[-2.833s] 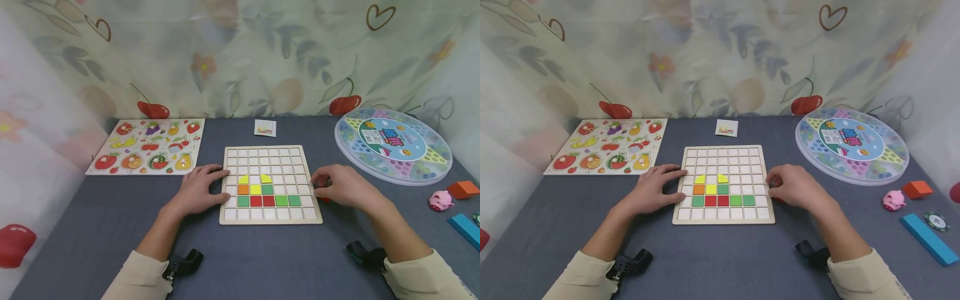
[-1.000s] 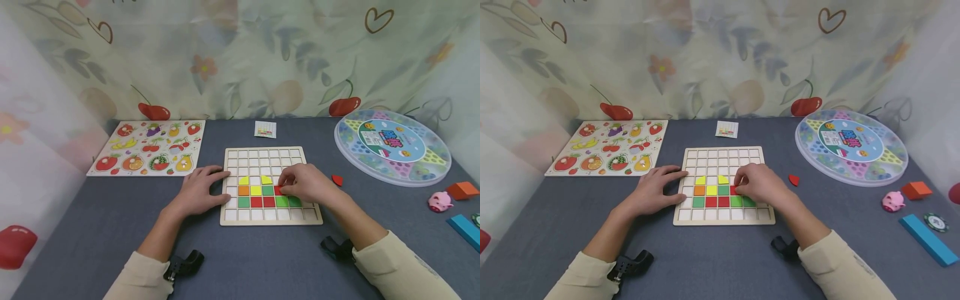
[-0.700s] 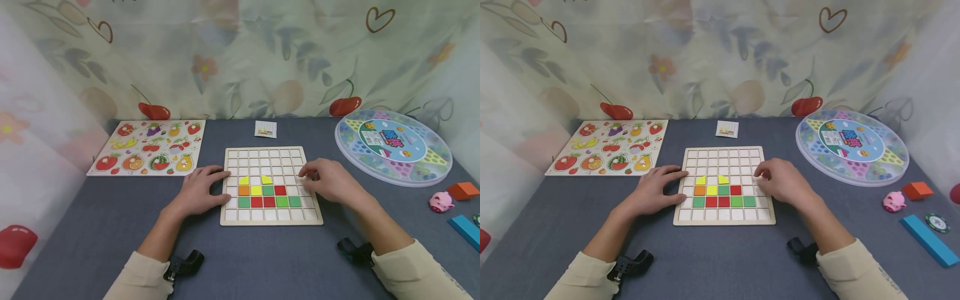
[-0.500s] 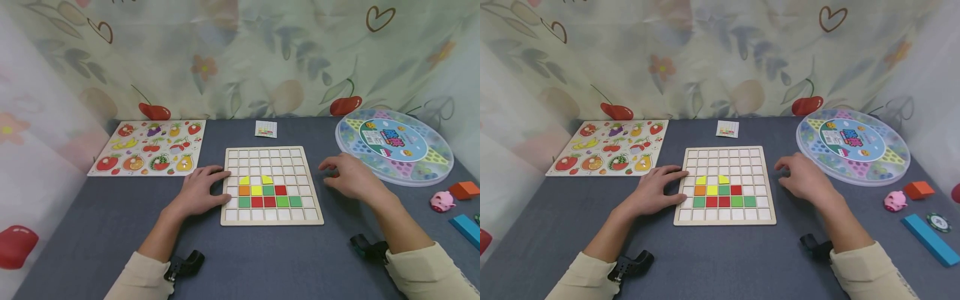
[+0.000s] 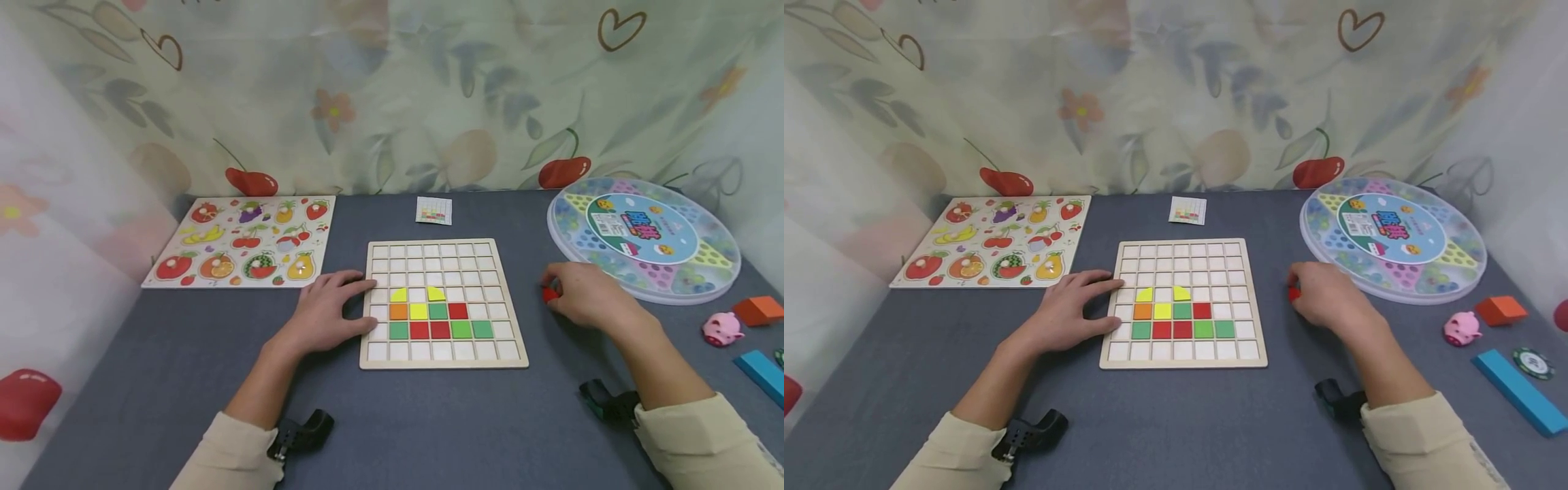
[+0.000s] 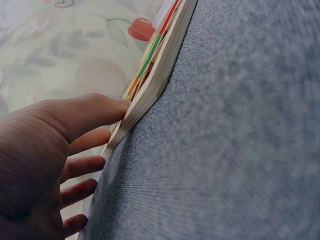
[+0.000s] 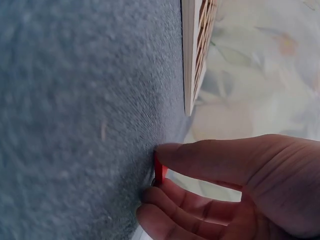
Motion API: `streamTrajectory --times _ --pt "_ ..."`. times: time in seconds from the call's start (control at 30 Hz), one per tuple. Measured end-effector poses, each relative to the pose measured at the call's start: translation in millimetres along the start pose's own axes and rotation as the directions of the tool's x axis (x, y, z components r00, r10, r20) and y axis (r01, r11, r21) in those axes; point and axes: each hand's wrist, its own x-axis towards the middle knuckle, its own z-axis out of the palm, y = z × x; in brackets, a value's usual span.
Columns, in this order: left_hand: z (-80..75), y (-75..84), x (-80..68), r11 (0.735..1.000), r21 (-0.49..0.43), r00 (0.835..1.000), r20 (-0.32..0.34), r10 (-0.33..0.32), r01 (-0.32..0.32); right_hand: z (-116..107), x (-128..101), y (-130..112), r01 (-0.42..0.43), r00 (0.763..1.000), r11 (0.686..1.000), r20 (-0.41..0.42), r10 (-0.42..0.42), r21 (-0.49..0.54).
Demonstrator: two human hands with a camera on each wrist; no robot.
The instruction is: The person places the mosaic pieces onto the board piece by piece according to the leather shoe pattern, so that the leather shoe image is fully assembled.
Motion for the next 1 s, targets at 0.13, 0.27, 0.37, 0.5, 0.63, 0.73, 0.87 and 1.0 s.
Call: streamTrajectory --times 0.13,0.27,0.37,0.5,0.63,0.73,0.87,1.0 --pt "-0.1 -0.1 -0.6 1.000 0.001 1.000 -0.001 -0.001 0.001 -0.7 -0.5 1.7 0.001 1.000 1.000 -0.007 0.000 0.027" --pt "-0.1 0.3 -0.7 1.000 0.003 1.000 0.002 -0.002 0.002 1.5 -2.2 0.3 0.000 1.000 1.000 0.000 0.000 0.029" --pt "0.1 0.4 -0.6 1.000 0.001 1.000 0.004 -0.002 0.002 4.8 -3.3 -4.4 0.020 1.000 1.000 -0.001 -0.020 0.016" --pt "0.3 0.3 -0.5 1.000 -0.002 1.000 0.005 -0.001 0.001 6.1 -4.6 -13.4 0.047 0.998 0.996 -0.050 -0.043 0.077" --pt "0.0 -0.3 -0.8 1.000 0.004 1.000 0.006 -0.010 0.010 5.7 -5.8 -27.3 0.086 0.989 0.980 -0.134 -0.062 0.181" --pt "-0.4 -0.7 -1.2 1.000 0.006 1.000 0.008 -0.020 0.020 8.1 -6.1 -39.7 0.120 0.983 0.964 -0.167 -0.082 0.235" --pt "-0.8 -0.5 -1.0 1.000 0.005 1.000 0.010 -0.021 0.021 13.1 -5.1 -51.9 0.156 0.981 0.943 -0.161 -0.112 0.295" --pt "-0.9 0.1 -0.1 1.000 0.007 1.000 0.008 -0.012 0.012 16.5 -4.0 -59.2 0.170 0.983 0.920 -0.128 -0.132 0.354"
